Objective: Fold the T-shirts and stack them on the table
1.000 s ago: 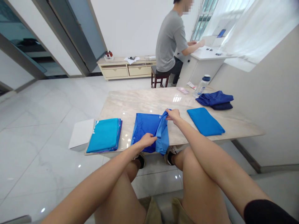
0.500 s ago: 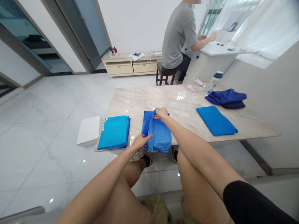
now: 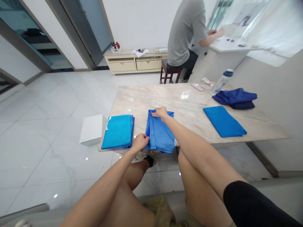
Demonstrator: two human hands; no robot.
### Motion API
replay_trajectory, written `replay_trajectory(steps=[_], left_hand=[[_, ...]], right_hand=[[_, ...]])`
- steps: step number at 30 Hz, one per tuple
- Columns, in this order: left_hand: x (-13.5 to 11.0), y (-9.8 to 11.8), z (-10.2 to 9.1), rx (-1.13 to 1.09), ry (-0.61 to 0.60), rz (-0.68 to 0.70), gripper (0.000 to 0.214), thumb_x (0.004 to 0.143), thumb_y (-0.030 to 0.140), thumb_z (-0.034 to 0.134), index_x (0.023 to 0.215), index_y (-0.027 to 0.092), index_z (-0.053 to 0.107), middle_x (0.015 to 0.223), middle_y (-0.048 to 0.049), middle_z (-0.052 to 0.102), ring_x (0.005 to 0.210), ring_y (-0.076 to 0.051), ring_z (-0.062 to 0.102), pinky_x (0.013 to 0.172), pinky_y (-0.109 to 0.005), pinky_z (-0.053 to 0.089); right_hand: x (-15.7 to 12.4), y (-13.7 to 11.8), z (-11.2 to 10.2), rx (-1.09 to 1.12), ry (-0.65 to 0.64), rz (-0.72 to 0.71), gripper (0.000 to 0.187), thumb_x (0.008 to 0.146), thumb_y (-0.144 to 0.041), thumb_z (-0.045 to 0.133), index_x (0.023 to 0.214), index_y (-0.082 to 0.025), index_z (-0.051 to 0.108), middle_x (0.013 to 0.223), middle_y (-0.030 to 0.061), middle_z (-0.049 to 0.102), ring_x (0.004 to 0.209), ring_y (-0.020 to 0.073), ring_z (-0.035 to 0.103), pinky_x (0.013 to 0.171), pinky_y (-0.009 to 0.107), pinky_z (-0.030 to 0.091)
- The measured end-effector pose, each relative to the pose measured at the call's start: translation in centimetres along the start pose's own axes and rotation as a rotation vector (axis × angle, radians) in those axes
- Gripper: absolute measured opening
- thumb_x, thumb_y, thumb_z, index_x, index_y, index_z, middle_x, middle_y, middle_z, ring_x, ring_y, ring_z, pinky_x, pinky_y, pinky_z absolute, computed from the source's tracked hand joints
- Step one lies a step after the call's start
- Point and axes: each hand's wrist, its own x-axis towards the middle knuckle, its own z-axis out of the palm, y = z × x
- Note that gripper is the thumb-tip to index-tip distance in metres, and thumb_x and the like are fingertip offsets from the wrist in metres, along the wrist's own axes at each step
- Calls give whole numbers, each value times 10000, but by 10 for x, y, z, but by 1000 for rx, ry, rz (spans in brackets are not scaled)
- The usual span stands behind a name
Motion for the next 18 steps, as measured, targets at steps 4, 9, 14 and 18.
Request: replay_trajectory(steps=[4, 9, 14, 18], left_hand=[[-2, 1, -10, 39, 45, -40, 248, 1023, 283, 560, 943, 182, 772, 1046, -153, 846, 1024, -288, 801, 821, -314, 541], [-16, 15, -11, 213, 190, 50, 352, 1059, 456, 561, 1196, 179, 728, 1250, -188, 804, 1207, -366, 754, 931, -402, 542], [-27, 39, 6, 444, 139, 143, 542, 1009, 616, 634, 1214, 135, 774, 1233, -242, 797, 1179, -407, 766, 943, -425, 568], [-26, 51, 11, 525, 122, 161, 416, 999, 383, 644, 1235, 82, 806, 1233, -287, 787, 1190, -422, 765, 968, -443, 577]], right_hand=[[0, -1, -1, -54, -48, -56, 125, 1057, -67, 589, 1002, -108, 693, 940, 125, 820, 829, 152, 813, 741, 207, 652], [-2, -4, -18, -207, -78, -98, 129, 979, -64, 659, 876, -108, 721, 917, 119, 813, 748, 139, 759, 682, 209, 623], [-7, -8, -51, -393, -58, -152, 113, 932, -99, 672, 918, -110, 783, 919, 109, 824, 774, 146, 753, 687, 191, 580], [-12, -12, -73, -553, -27, -198, 174, 915, -118, 653, 926, -111, 826, 945, 106, 831, 861, 176, 772, 754, 201, 560]])
